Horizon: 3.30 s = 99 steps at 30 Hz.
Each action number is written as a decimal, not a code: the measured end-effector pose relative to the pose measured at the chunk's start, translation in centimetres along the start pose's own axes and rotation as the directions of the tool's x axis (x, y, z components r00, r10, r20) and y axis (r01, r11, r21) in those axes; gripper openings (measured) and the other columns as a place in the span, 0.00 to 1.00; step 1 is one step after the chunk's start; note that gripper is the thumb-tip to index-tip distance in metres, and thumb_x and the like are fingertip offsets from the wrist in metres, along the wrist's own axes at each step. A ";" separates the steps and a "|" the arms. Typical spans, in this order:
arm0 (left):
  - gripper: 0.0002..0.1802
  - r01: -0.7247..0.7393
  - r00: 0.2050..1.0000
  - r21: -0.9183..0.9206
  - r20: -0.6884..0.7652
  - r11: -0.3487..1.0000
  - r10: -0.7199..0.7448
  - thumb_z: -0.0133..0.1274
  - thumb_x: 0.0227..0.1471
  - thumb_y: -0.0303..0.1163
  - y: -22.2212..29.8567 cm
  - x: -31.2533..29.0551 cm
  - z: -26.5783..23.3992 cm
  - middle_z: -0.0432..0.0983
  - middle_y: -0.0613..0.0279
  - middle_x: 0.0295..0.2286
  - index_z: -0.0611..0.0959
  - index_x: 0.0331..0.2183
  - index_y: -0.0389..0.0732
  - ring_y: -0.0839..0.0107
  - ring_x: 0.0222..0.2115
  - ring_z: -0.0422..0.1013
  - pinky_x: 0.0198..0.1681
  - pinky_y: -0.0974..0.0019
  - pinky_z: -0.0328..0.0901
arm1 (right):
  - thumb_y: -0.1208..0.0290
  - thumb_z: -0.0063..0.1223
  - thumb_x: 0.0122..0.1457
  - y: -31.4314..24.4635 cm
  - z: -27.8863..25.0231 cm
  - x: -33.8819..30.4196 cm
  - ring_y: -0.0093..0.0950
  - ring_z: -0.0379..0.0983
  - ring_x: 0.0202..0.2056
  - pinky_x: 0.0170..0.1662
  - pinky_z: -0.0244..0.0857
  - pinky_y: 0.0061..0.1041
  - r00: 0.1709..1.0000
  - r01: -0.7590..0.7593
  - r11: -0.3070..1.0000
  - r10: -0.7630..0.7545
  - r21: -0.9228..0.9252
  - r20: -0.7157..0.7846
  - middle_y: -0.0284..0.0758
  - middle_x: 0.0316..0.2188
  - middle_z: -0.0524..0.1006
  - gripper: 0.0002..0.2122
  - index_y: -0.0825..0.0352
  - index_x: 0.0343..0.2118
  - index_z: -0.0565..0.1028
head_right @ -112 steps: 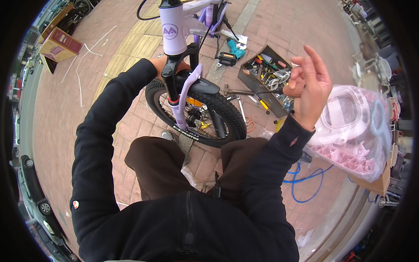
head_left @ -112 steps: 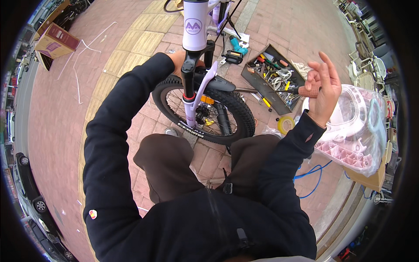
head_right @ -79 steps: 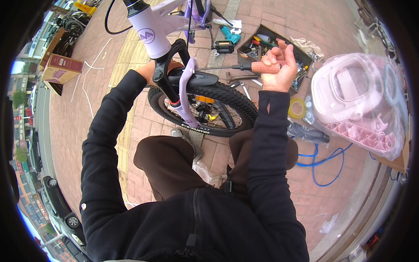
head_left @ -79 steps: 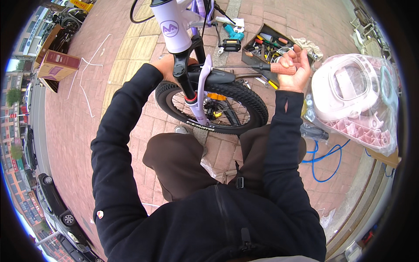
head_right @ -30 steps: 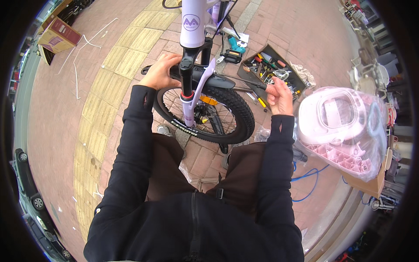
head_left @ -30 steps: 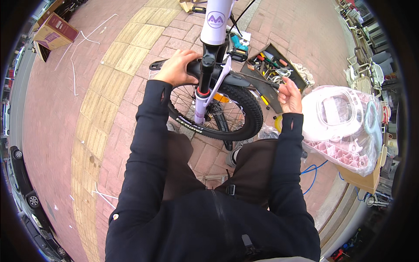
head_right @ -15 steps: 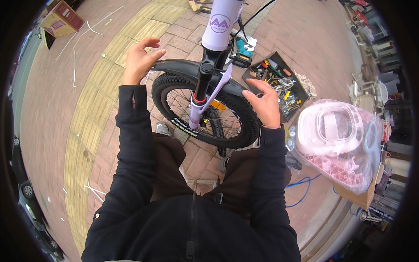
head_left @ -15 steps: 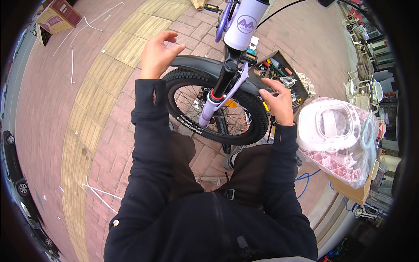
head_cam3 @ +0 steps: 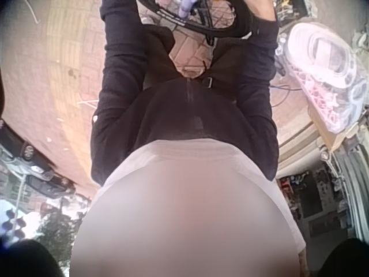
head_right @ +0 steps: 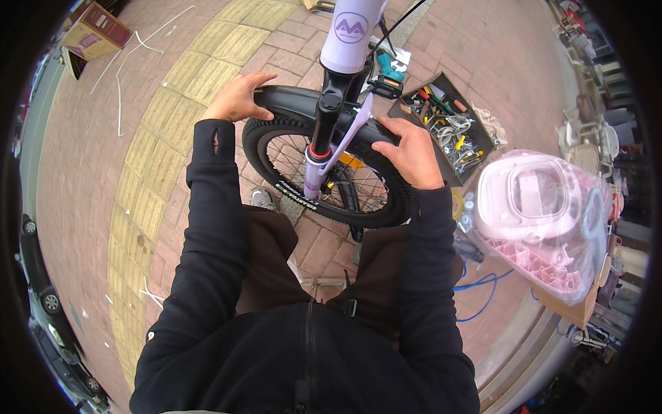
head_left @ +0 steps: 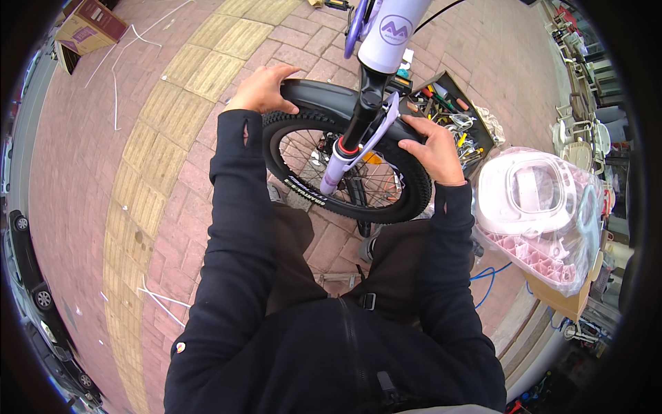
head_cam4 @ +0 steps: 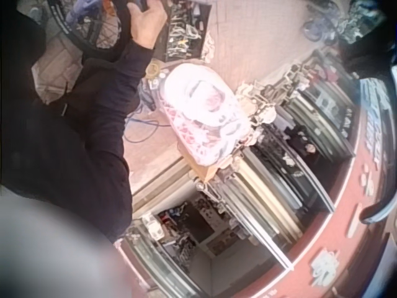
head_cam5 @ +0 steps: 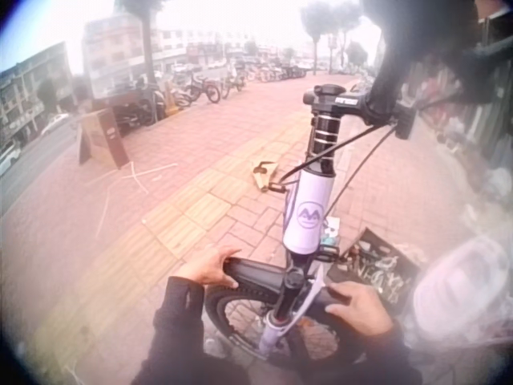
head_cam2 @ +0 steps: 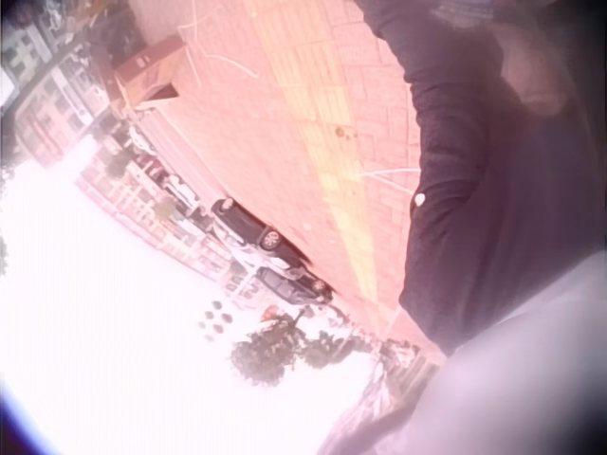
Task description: The person installs a black front mudguard on a purple bicycle. They position the mudguard over the front wheel, align it with the fork, and use a wrench to tighten the mounting bolts. The person repeatedly checks the fit and makes small adjustments to ensure the mudguard is securely attached.
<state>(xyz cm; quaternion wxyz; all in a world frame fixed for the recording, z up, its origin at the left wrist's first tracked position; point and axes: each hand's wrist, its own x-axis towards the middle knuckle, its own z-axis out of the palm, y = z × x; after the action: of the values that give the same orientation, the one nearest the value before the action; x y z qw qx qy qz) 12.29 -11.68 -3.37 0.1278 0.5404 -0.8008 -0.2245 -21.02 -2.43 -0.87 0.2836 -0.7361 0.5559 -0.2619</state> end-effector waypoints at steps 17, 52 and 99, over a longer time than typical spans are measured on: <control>0.44 -0.154 0.984 0.076 0.104 0.985 0.146 0.67 0.21 0.57 3.6 1.0 -0.1 0.75 0.55 0.32 0.77 0.43 0.44 0.58 0.39 0.67 0.42 0.60 0.64 | 0.73 0.61 0.41 0.0 0.3 0.2 0.44 0.72 0.38 0.42 0.65 0.31 1.000 0.027 1.000 -0.027 -0.016 -0.010 0.47 0.36 0.75 0.21 0.73 0.41 0.74; 0.47 -0.499 0.654 -0.204 0.549 0.842 0.520 0.72 0.16 0.43 6.7 8.3 2.1 0.76 0.56 0.36 0.75 0.44 0.38 0.66 0.37 0.72 0.42 0.68 0.65 | 0.64 0.62 0.42 0.2 0.5 0.0 0.42 0.74 0.39 0.43 0.65 0.32 0.989 -0.147 0.989 0.147 0.012 0.029 0.47 0.34 0.76 0.21 0.70 0.40 0.76; 0.44 -0.134 0.991 0.054 -0.021 0.989 0.135 0.69 0.26 0.38 -1.0 -1.2 -3.3 0.73 0.56 0.42 0.71 0.50 0.46 0.57 0.44 0.69 0.46 0.60 0.64 | 0.72 0.53 0.53 -0.5 -8.3 -3.0 0.13 0.65 0.17 0.13 0.53 0.09 0.918 -0.348 0.722 0.393 0.598 0.060 0.37 0.31 0.76 0.19 0.73 0.47 0.69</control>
<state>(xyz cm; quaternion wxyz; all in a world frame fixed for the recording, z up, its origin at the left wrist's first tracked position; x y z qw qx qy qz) 15.10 -11.60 -0.94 0.1384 0.4909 -0.8394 -0.1876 -27.24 -0.51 5.08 0.5271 -0.4729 0.5904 -0.3873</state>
